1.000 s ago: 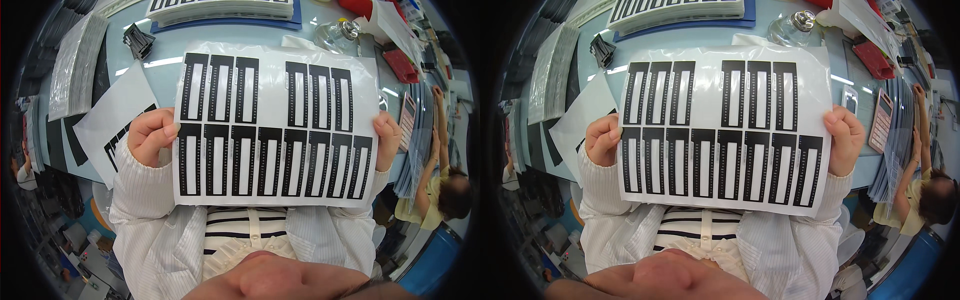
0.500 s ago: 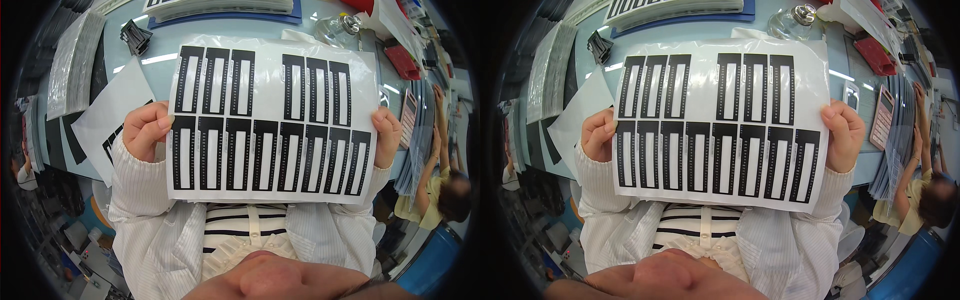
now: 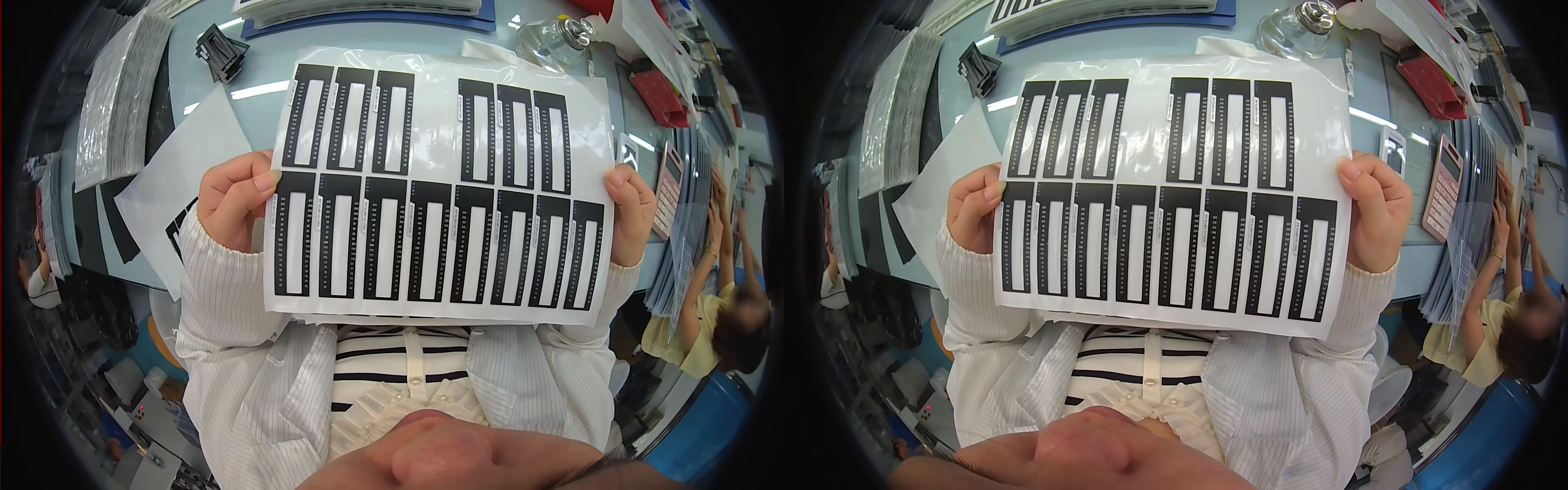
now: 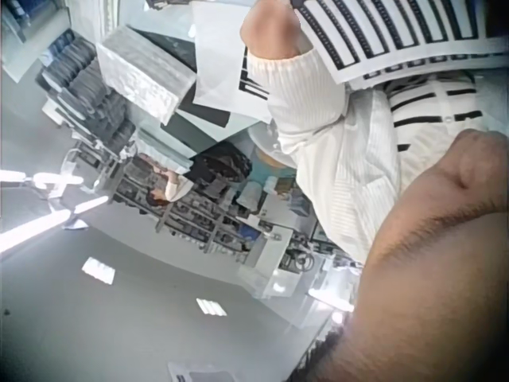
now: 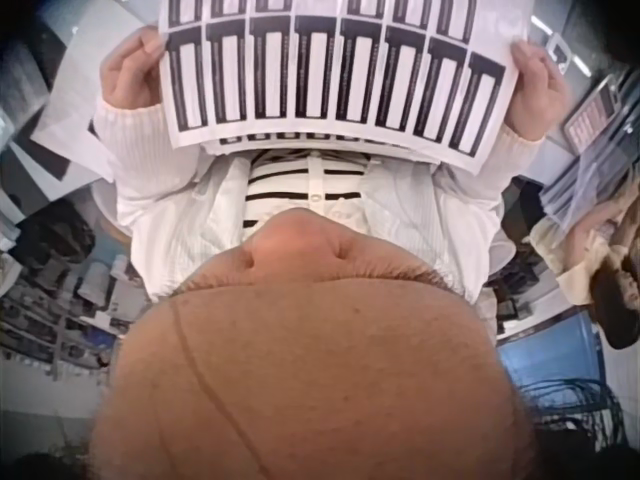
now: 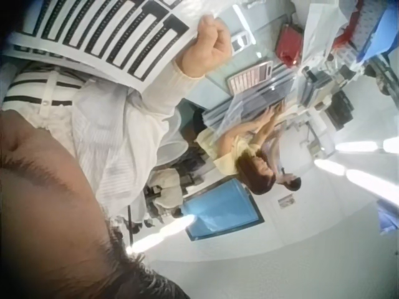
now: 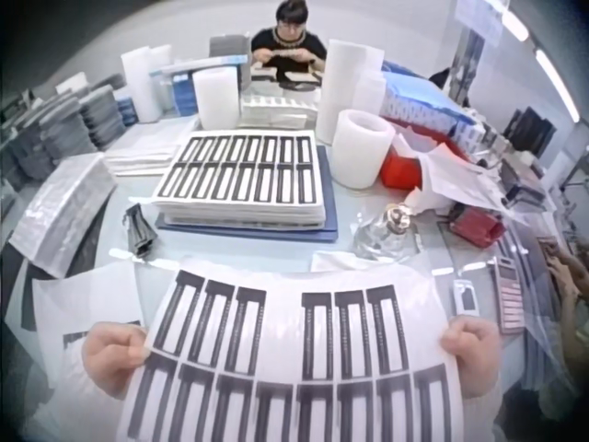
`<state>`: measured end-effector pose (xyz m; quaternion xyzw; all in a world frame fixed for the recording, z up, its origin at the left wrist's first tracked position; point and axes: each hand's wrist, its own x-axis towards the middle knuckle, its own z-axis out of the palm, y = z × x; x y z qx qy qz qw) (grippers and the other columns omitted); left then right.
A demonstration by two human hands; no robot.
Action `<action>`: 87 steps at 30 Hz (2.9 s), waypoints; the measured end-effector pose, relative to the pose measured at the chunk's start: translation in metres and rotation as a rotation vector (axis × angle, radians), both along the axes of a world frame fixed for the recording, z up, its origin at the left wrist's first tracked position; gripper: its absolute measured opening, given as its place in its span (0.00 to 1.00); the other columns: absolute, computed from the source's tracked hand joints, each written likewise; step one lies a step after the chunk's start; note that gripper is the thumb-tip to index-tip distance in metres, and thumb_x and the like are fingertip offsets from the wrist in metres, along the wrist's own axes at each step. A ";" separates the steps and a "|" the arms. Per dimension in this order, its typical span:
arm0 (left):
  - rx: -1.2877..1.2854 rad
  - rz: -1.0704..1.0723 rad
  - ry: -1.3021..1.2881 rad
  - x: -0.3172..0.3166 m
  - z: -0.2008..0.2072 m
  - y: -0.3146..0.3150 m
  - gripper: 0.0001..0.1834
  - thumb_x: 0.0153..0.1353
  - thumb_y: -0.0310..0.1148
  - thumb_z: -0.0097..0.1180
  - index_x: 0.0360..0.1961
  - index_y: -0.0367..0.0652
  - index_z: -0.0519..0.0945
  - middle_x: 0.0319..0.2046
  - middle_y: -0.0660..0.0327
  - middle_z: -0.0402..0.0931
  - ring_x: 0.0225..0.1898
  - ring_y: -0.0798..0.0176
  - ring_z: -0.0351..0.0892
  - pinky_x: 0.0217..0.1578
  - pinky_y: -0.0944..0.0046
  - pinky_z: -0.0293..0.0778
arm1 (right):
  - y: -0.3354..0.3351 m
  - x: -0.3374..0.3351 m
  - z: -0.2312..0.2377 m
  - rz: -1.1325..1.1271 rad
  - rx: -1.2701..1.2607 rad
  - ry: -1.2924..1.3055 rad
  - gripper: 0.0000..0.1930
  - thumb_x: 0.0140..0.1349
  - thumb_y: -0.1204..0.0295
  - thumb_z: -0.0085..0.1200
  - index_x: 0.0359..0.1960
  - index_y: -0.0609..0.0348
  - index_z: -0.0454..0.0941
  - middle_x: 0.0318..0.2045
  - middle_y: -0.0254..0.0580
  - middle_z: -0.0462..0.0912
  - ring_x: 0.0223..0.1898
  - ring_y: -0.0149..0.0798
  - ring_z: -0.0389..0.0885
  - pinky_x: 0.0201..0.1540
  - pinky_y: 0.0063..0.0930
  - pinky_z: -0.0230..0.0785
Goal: The person is inspecting and sorting small electronic components on carrier sheets at a workbench.
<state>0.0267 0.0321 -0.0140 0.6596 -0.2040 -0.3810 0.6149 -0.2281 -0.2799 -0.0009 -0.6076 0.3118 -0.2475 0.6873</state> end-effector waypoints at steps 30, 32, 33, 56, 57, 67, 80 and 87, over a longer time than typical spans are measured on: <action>-0.026 0.012 -0.047 0.000 0.001 0.000 0.13 0.53 0.36 0.51 0.17 0.39 0.73 0.18 0.61 0.73 0.18 0.71 0.66 0.24 0.71 0.61 | 0.002 0.005 -0.002 0.056 0.023 -0.025 0.08 0.60 0.76 0.52 0.24 0.67 0.75 0.23 0.34 0.75 0.23 0.23 0.70 0.29 0.15 0.60; -0.052 0.014 -0.023 -0.001 0.002 -0.001 0.14 0.53 0.35 0.51 0.16 0.39 0.72 0.19 0.61 0.73 0.18 0.70 0.66 0.24 0.70 0.62 | 0.002 0.005 -0.002 0.047 0.022 -0.019 0.08 0.60 0.77 0.52 0.24 0.67 0.75 0.22 0.34 0.75 0.24 0.23 0.70 0.29 0.15 0.60; -0.068 0.013 0.001 -0.001 0.003 -0.002 0.14 0.54 0.35 0.51 0.16 0.39 0.71 0.19 0.61 0.72 0.18 0.70 0.66 0.25 0.70 0.63 | 0.002 0.005 -0.003 0.043 0.021 -0.016 0.08 0.59 0.77 0.52 0.24 0.67 0.75 0.22 0.34 0.74 0.24 0.23 0.70 0.30 0.15 0.60; -0.026 0.039 -0.038 0.004 0.005 0.002 0.15 0.52 0.36 0.51 0.14 0.40 0.67 0.22 0.59 0.75 0.19 0.70 0.72 0.22 0.71 0.66 | 0.000 0.005 -0.006 0.121 -0.094 0.033 0.11 0.58 0.72 0.57 0.20 0.62 0.76 0.15 0.30 0.75 0.17 0.20 0.67 0.20 0.13 0.55; -0.034 0.030 -0.033 0.005 0.005 0.003 0.15 0.53 0.37 0.51 0.14 0.41 0.66 0.22 0.60 0.74 0.19 0.71 0.71 0.22 0.72 0.66 | 0.000 0.005 -0.006 0.122 -0.082 0.037 0.11 0.58 0.71 0.58 0.19 0.62 0.76 0.15 0.30 0.75 0.17 0.20 0.67 0.21 0.13 0.55; -0.025 0.057 -0.046 0.005 0.003 0.004 0.16 0.54 0.37 0.51 0.14 0.41 0.65 0.22 0.61 0.75 0.17 0.71 0.73 0.19 0.72 0.67 | 0.001 0.005 -0.003 0.156 -0.107 0.056 0.12 0.58 0.70 0.58 0.19 0.61 0.76 0.16 0.30 0.75 0.16 0.20 0.67 0.20 0.13 0.55; -0.013 0.036 -0.047 0.009 0.001 0.006 0.15 0.54 0.36 0.49 0.14 0.42 0.64 0.23 0.59 0.73 0.21 0.71 0.70 0.26 0.72 0.65 | 0.004 0.007 0.004 0.145 -0.096 0.144 0.12 0.58 0.70 0.58 0.19 0.62 0.77 0.13 0.28 0.72 0.13 0.19 0.62 0.17 0.14 0.49; -0.005 0.019 -0.040 0.013 -0.002 0.009 0.15 0.54 0.37 0.50 0.15 0.42 0.66 0.24 0.59 0.74 0.21 0.72 0.70 0.25 0.73 0.65 | 0.004 0.007 0.007 0.162 -0.075 0.155 0.12 0.57 0.70 0.59 0.19 0.62 0.77 0.13 0.29 0.72 0.13 0.19 0.62 0.17 0.15 0.49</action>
